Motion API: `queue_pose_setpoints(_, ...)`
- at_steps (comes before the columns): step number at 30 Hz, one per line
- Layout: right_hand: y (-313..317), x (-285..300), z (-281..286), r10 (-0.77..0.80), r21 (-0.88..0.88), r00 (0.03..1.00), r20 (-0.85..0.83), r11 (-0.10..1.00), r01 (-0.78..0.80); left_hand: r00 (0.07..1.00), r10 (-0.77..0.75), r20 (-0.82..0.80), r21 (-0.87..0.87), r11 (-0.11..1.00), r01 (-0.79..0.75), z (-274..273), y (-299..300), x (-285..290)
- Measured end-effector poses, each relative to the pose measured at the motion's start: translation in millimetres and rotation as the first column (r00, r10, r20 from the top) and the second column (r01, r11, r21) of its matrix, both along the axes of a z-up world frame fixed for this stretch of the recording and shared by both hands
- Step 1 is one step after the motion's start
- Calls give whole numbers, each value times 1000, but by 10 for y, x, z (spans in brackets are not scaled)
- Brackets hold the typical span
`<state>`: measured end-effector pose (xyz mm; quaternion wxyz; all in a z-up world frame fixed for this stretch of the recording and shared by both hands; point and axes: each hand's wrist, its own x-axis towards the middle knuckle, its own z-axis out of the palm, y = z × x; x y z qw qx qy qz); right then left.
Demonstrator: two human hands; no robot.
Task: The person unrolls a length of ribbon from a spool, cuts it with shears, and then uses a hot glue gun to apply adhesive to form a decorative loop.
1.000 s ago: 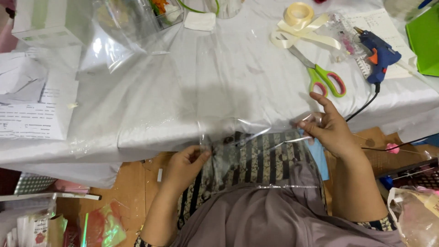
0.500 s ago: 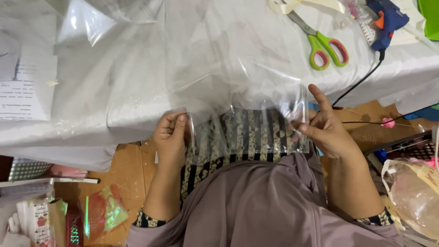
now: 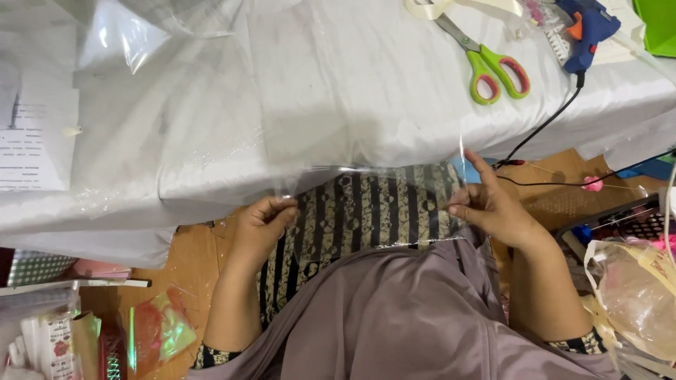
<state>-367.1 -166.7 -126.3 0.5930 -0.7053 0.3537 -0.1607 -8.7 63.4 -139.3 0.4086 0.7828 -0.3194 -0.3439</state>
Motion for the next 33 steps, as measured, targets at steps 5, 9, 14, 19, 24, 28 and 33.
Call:
queue_pose_setpoints(5,163,141,464,100,-40,893,-439,991,-131,986,-56,-155,77,995,69,268,61,-78)
queue_pose_setpoints(9,42,122,755,141,41,646,-750,985,-167,971,-199,-130,373,898,234,506,-8,-86)
queue_pose_setpoints(14,-118,6,716,-137,-621,972,-193,784,-13,970,-227,-85,450,860,241,719,-114,-115)
queue_pose_setpoints(19,-142,450,733,-4,-828,982,-191,537,-159,958,-284,-24,418,868,268,783,-200,-153)
queue_pose_setpoints(24,-256,725,470,-17,-860,928,-373,383,-339,964,-233,-127,508,819,265,935,-229,-182)
queue_pose_setpoints(28,-295,709,326,-8,-855,920,-392,373,-361,947,-274,-166,497,806,321,718,-187,-91)
queue_pose_setpoints(33,-299,664,204,-52,-931,955,-293,243,-273,819,-287,497,261,949,175,56,-87,236)
